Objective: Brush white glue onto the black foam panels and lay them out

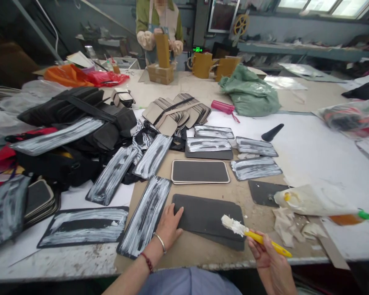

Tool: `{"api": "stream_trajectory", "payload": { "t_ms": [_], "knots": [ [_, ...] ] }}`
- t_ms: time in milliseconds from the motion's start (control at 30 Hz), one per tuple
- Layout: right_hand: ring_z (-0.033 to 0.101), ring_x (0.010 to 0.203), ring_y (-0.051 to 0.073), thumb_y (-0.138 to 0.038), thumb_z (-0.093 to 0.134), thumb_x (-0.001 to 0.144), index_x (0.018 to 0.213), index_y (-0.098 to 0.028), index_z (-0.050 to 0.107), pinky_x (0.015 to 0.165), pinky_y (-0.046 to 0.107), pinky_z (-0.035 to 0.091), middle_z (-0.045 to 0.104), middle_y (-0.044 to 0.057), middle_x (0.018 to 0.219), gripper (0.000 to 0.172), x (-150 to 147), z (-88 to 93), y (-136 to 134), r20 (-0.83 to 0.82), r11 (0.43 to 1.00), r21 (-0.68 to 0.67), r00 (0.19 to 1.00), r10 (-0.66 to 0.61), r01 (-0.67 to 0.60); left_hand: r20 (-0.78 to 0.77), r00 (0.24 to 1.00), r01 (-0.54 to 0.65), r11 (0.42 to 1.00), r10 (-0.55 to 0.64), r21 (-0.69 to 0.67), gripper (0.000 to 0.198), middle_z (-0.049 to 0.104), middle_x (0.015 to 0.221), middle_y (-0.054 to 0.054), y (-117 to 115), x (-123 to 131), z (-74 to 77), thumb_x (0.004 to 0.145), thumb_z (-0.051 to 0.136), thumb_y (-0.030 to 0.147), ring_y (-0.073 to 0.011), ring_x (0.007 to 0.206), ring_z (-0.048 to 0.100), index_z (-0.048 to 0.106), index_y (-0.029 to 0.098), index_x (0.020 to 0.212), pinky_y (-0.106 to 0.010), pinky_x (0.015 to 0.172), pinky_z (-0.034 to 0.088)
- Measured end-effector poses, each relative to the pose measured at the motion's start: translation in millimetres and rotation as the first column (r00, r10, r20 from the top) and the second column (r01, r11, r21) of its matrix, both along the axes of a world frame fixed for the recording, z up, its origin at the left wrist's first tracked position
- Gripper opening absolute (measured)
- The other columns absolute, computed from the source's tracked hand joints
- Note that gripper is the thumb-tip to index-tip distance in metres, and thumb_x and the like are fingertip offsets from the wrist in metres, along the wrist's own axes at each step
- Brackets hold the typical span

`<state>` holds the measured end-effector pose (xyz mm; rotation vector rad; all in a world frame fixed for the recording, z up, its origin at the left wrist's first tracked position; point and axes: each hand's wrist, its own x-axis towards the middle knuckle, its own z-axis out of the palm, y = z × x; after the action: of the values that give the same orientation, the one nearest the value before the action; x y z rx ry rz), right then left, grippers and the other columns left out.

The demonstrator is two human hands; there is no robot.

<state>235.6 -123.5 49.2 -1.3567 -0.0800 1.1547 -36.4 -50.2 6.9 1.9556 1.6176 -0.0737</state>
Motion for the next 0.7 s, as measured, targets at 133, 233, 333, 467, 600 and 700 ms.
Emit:
{"api": "stream_trajectory", "payload": {
  "t_ms": [133, 233, 333, 467, 600, 700],
  "knots": [
    [0.064, 0.067, 0.014, -0.037, 0.076, 0.057, 0.078, -0.015, 0.066, 0.061, 0.02, 0.055, 0.069, 0.004, 0.08, 0.032, 3.6, -0.8, 0.6, 0.048, 0.999, 0.017, 0.998, -0.035, 0.034, 0.056, 0.997, -0.05, 0.998, 0.047, 0.048, 0.065, 0.04, 0.131, -0.016, -15.2, 15.6, -3.4, 0.064, 0.065, 0.019, -0.0326, 0.121, 0.035, 0.045, 0.02, 0.126, -0.045, 0.1, 0.031],
    [0.064, 0.069, 0.015, -0.038, 0.074, 0.06, 0.08, -0.014, 0.065, 0.062, 0.023, 0.055, 0.068, 0.005, 0.082, 0.032, -9.4, -5.5, 9.6, 0.102, 0.999, 0.032, 0.995, 0.02, -0.024, 0.111, 0.991, -0.083, 0.993, 0.074, 0.078, 0.064, 0.043, 0.127, -0.017, -30.2, 25.6, -4.3, 0.063, 0.068, 0.021, -0.0351, 0.118, 0.038, 0.048, 0.021, 0.123, -0.049, 0.096, 0.034],
    [0.064, 0.071, 0.016, -0.041, 0.07, 0.065, 0.083, -0.013, 0.064, 0.064, 0.025, 0.055, 0.068, 0.006, 0.085, 0.035, -34.4, -11.4, 24.2, 0.18, 0.992, 0.012, 0.976, 0.125, -0.13, 0.135, 0.99, -0.064, 0.986, 0.044, 0.152, 0.058, 0.042, 0.129, -0.015, -36.6, 23.4, -6.5, 0.064, 0.069, 0.019, -0.0358, 0.12, 0.036, 0.052, 0.023, 0.119, -0.053, 0.097, 0.032],
    [0.064, 0.073, 0.016, -0.045, 0.067, 0.067, 0.087, -0.013, 0.062, 0.067, 0.026, 0.055, 0.067, 0.006, 0.087, 0.038, -74.5, -20.8, 44.4, 0.255, 0.963, -0.022, 0.929, 0.267, -0.27, 0.205, 0.969, 0.093, 0.97, -0.14, 0.226, 0.036, 0.05, 0.122, -0.013, -37.5, 10.1, -18.5, 0.071, 0.059, 0.01, -0.0297, 0.118, 0.041, 0.059, 0.021, 0.106, -0.049, 0.098, 0.036],
    [0.064, 0.069, 0.017, -0.051, 0.063, 0.068, 0.085, -0.012, 0.062, 0.066, 0.029, 0.055, 0.067, 0.006, 0.082, 0.043, -103.5, -29.1, 57.9, 0.3, 0.925, -0.059, 0.877, 0.376, -0.376, 0.271, 0.946, 0.114, 0.963, -0.181, 0.246, 0.031, 0.054, 0.118, -0.012, -38.4, 3.0, -31.4, 0.074, 0.055, 0.01, -0.0276, 0.115, 0.045, 0.06, 0.021, 0.104, -0.048, 0.094, 0.041],
    [0.064, 0.067, 0.017, -0.055, 0.06, 0.068, 0.084, -0.013, 0.062, 0.066, 0.03, 0.054, 0.067, 0.007, 0.081, 0.046, -102.8, -31.4, 60.9, 0.401, 0.924, -0.107, 0.834, 0.379, -0.368, 0.309, 0.937, 0.093, 0.969, -0.163, 0.229, 0.032, 0.054, 0.118, -0.013, -38.5, 2.3, -32.7, 0.074, 0.056, 0.011, -0.0279, 0.115, 0.046, 0.06, 0.02, 0.104, -0.048, 0.096, 0.04]
  ]
}}
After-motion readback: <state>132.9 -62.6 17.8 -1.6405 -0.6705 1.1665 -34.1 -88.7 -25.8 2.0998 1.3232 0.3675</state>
